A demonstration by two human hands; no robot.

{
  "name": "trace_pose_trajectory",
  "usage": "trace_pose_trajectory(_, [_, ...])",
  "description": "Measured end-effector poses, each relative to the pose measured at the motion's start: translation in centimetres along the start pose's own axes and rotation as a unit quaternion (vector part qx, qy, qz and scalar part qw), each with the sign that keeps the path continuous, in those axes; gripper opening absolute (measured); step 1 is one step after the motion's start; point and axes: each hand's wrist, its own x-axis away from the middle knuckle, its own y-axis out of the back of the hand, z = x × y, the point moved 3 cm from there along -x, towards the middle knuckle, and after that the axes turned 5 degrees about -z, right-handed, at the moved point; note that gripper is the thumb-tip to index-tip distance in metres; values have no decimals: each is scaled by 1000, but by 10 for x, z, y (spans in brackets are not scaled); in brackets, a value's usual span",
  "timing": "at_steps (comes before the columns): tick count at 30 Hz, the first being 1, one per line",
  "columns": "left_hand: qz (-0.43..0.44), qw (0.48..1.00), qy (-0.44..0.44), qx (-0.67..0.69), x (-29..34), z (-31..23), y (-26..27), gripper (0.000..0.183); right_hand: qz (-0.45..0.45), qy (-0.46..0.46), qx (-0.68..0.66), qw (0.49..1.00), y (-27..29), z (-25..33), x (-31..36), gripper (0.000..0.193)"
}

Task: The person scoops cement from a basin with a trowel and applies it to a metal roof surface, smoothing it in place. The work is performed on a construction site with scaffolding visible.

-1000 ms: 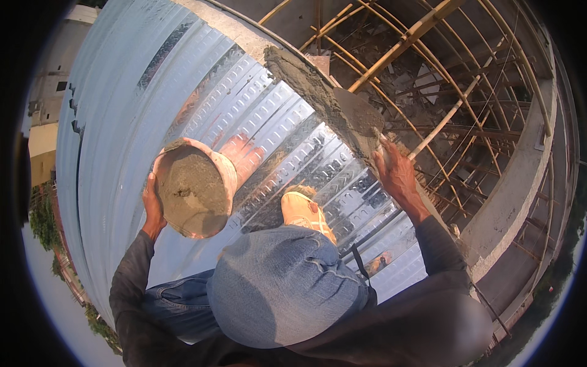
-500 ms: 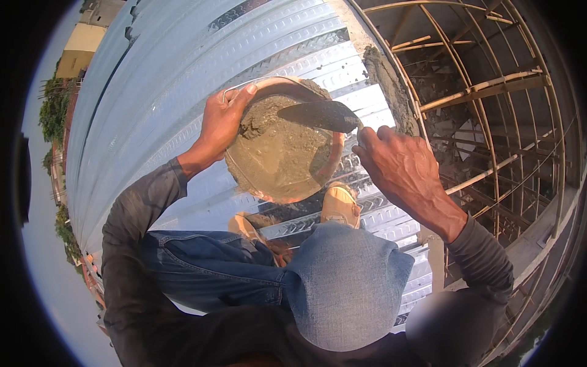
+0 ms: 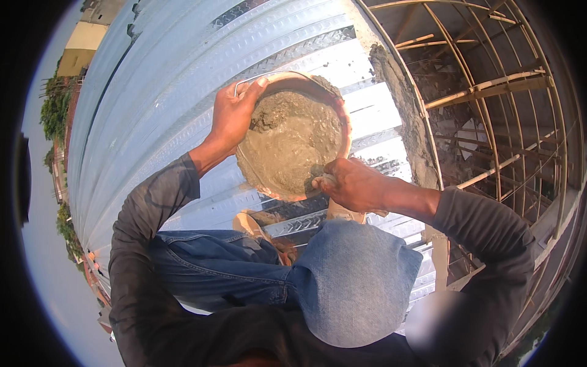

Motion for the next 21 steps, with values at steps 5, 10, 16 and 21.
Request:
trace_pose_trajectory(5, [-11, 998, -18, 53, -7, 0, 1, 42, -21, 65, 19, 997, 0, 5, 7, 41])
trace_pose_trajectory(10, [23, 996, 10, 81, -18, 6, 10, 41, -191, 94, 379, 900, 21, 23, 5, 30])
trace_pose_trajectory(16, [84, 993, 65, 47, -22, 7, 15, 44, -381, 158, 512, 753, 51, 43, 22, 22])
trace_pose_trajectory(21, [85, 994, 53, 50, -27, 3, 7, 47, -371, 190, 591, 691, 49, 42, -38, 9])
